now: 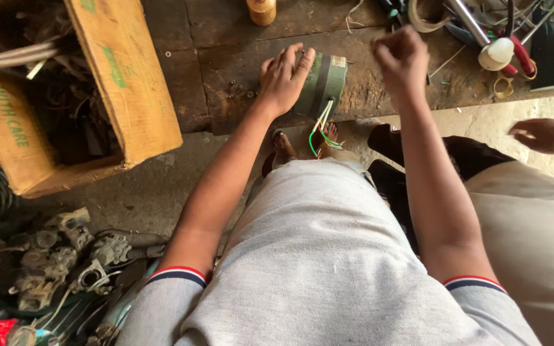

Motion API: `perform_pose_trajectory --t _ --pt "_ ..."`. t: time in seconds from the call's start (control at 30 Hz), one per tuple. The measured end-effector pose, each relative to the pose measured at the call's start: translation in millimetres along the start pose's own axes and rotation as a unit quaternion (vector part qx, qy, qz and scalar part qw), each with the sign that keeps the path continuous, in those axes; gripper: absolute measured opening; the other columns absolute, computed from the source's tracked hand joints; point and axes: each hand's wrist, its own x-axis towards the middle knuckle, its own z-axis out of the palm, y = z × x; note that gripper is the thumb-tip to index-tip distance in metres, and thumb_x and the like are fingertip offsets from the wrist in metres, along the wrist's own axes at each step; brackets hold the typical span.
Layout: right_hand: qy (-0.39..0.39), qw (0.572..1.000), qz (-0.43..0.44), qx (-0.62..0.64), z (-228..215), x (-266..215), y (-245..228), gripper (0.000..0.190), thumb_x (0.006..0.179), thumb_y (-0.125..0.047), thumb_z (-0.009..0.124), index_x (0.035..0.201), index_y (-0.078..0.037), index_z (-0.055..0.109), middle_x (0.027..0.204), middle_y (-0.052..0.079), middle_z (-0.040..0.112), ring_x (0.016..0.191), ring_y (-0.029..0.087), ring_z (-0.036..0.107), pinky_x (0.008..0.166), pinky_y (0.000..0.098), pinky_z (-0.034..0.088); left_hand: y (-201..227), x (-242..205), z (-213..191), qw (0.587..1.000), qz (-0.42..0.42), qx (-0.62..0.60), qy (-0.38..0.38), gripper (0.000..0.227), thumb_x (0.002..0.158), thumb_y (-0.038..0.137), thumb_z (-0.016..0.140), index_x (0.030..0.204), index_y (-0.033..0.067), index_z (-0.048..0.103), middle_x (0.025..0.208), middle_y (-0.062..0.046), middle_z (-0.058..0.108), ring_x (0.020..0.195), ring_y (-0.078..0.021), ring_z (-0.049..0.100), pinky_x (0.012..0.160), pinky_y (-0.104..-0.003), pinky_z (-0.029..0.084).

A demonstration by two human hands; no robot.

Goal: The person works on a small green electrical motor on a cluttered workbench. They repeatedly pick up and insert a metal shaft into the motor, adjust the wires, and handle small metal parts. The person continues to manipulate the motor and shaft throughout the clip.

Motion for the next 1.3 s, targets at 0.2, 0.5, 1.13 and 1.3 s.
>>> perform_pose_trajectory --t 0.2,0.5,1.13,1.3 --pt "-0.031 0.998 0.054 0.003 21.5 -34.5 53.4 0.017 0.094 0.000 0.075 0.111 -0.003 0.075 0.102 0.004 0.078 0.092 0.009 0.072 0.085 0.0238 0.058 7.9 0.3 -4.6 0.999 -0.014 0.020 -0.031 0.069 0.104 0.064 0.026 0.128 0.0123 0.065 0.125 -0.010 0.072 0.128 -0.0283 0.059 0.114 -0.047 0.025" --pt "-0.003 0.998 0.027 -0.052 30.8 -37.2 59.3 0.014 0.092 -0.002 0.078 0.106 -0.001 0.075 0.094 0.003 0.078 0.085 0.007 0.072 0.078 0.0233 0.057 14.1 -4.1 -9.4 0.999 0.002 0.020 -0.025 0.064 0.106 0.060 0.028 0.126 0.0123 0.065 0.115 -0.008 0.075 0.119 -0.0267 0.063 0.112 -0.045 0.028" --pt "-0.019 0.956 0.155 -0.249 44.0 -13.1 45.0 0.053 0.100 -0.052 0.059 0.082 -0.006 0.076 0.068 0.014 0.072 0.064 0.029 0.073 0.067 0.0412 0.055 22.7 -14.1 -13.9 1.000 -0.002 0.013 -0.015 0.063 0.108 0.058 0.029 0.134 0.0102 0.060 0.124 -0.010 0.071 0.128 -0.0273 0.059 0.116 -0.050 0.022" --pt "-0.026 0.977 0.176 -0.118 26.2 -14.9 54.2 0.034 0.104 -0.037 0.047 0.108 -0.013 0.070 0.081 0.011 0.076 0.062 0.025 0.069 0.059 0.0437 0.053 27.6 -13.6 -14.7 1.000 -0.012 0.016 -0.008 0.061 0.107 0.058 0.029 0.133 0.0122 0.061 0.125 -0.009 0.071 0.129 -0.0262 0.059 0.118 -0.050 0.021"
